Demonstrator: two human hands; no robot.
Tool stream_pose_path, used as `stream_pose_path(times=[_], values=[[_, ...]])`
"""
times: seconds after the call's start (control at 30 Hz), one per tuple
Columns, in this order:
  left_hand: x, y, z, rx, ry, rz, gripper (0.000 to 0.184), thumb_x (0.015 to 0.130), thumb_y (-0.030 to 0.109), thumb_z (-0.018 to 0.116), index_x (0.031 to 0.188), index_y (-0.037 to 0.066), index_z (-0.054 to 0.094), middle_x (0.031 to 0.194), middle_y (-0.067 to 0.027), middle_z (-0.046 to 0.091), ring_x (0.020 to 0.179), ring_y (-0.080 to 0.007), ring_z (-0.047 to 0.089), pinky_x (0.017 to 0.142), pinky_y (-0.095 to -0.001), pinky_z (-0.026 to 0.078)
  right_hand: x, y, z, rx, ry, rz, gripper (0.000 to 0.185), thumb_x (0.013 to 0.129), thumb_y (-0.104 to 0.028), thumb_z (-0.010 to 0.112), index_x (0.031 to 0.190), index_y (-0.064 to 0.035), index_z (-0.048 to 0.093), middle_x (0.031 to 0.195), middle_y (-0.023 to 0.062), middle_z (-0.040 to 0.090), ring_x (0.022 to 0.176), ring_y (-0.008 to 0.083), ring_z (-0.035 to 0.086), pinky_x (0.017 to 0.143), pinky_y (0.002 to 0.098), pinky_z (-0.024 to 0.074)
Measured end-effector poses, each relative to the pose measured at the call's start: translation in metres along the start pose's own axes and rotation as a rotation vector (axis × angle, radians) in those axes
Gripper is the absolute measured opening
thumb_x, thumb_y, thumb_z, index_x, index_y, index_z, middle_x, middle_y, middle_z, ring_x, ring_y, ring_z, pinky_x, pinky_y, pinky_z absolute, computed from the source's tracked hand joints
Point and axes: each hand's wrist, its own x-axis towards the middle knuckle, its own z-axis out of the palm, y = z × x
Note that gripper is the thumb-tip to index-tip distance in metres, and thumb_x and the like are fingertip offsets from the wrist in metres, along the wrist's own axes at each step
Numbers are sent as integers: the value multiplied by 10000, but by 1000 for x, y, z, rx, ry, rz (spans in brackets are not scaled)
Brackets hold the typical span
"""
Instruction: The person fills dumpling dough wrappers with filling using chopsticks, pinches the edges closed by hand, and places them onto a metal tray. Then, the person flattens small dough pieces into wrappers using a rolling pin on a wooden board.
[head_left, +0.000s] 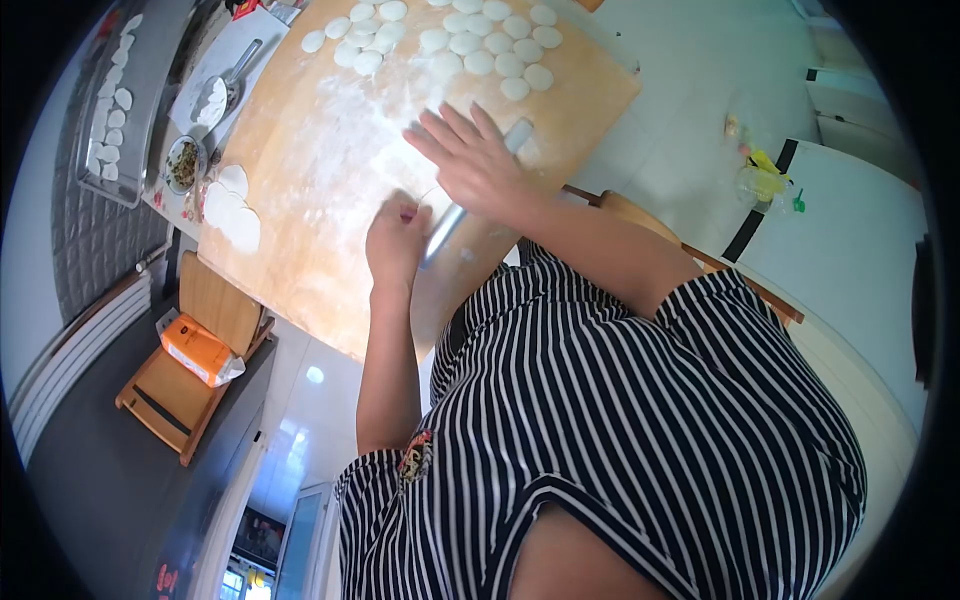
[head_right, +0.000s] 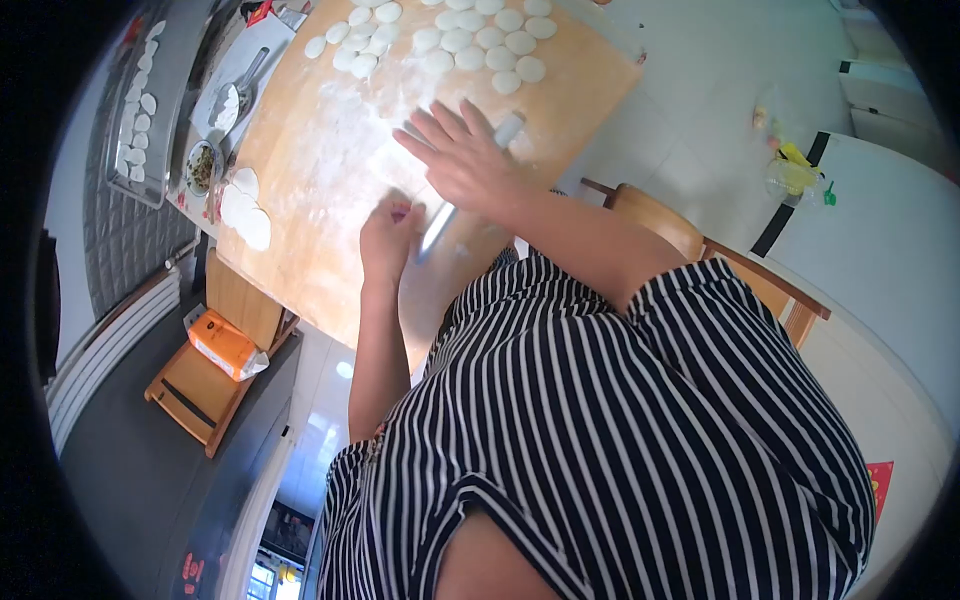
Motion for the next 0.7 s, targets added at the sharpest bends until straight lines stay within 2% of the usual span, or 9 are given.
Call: stream_pose_path(times=[0.07, 0.2, 0.27, 0.3, 0.33, 0.47, 0.53, 0.6, 0.7], values=[[3, 2, 2, 101, 75, 37, 237, 836, 252, 714, 905, 26, 699, 904, -161, 713, 836, -341, 682, 782, -404, 531, 19, -5, 8, 26, 72, 88, 586, 820, -128, 565, 1404, -83, 531, 1433, 129, 527, 1370, 301, 443, 1166, 506, 266], [-6, -14, 6, 116, 158, 68, 221, 828, 238, 724, 885, 26, 697, 903, -169, 709, 838, -331, 684, 782, -406, 526, -39, 7, 5, 11, 75, 1, 534, 838, -152, 565, 1369, -94, 569, 1355, 146, 586, 1299, 316, 503, 1124, 527, 317], [-19, -14, 4, -86, 99, -121, 237, 842, 247, 728, 904, 19, 706, 886, -175, 721, 825, -311, 698, 781, -398, 532, -72, 15, 2, 34, 76, -12, 525, 836, -152, 569, 1357, -89, 577, 1340, 152, 596, 1285, 319, 515, 1114, 527, 331], [-18, -19, 1, -245, -47, -202, 270, 853, 276, 727, 926, 16, 713, 872, -174, 730, 818, -297, 707, 777, -393, 534, -75, 16, -6, 65, 73, -30, 516, 833, -152, 573, 1344, -85, 584, 1325, 158, 605, 1272, 321, 528, 1105, 527, 345], [-18, -22, 4, -247, -50, -201, 270, 853, 276, 727, 926, 16, 713, 872, -174, 730, 818, -297, 707, 777, -393, 534, -70, 15, -8, 63, 71, -29, 516, 833, -152, 573, 1344, -85, 584, 1325, 158, 605, 1272, 321, 528, 1105, 527, 345], [-5, -8, 3, -35, 8, -78, 288, 850, 310, 726, 904, 28, 707, 874, -162, 722, 822, -329, 686, 774, -406, 528, -9, -3, 0, -12, -16, -2, 556, 854, -159, 566, 1405, -98, 528, 1410, 141, 537, 1342, 307, 454, 1141, 526, 289], [7, -6, 6, 212, 92, 198, 331, 854, 312, 728, 895, -11, 674, 864, -179, 701, 801, -332, 668, 749, -392, 522, 12, -8, 9, 40, 61, 100, 584, 829, -124, 583, 1409, -104, 524, 1435, 115, 538, 1368, 294, 449, 1172, 506, 258], [5, -11, 5, 212, 108, 251, 302, 856, 274, 717, 848, -19, 643, 849, -207, 678, 816, -373, 649, 743, -419, 515, -4, -8, 8, 28, 113, 97, 541, 826, -136, 589, 1366, -112, 572, 1402, 110, 568, 1347, 298, 476, 1159, 507, 289], [-14, -20, 3, 25, 121, 3, 240, 847, 224, 730, 907, 0, 668, 877, -178, 695, 813, -357, 655, 768, -419, 516, -60, 5, -3, 30, 122, -31, 456, 842, -184, 561, 1275, -62, 637, 1274, 149, 637, 1256, 358, 536, 1083, 532, 380]])
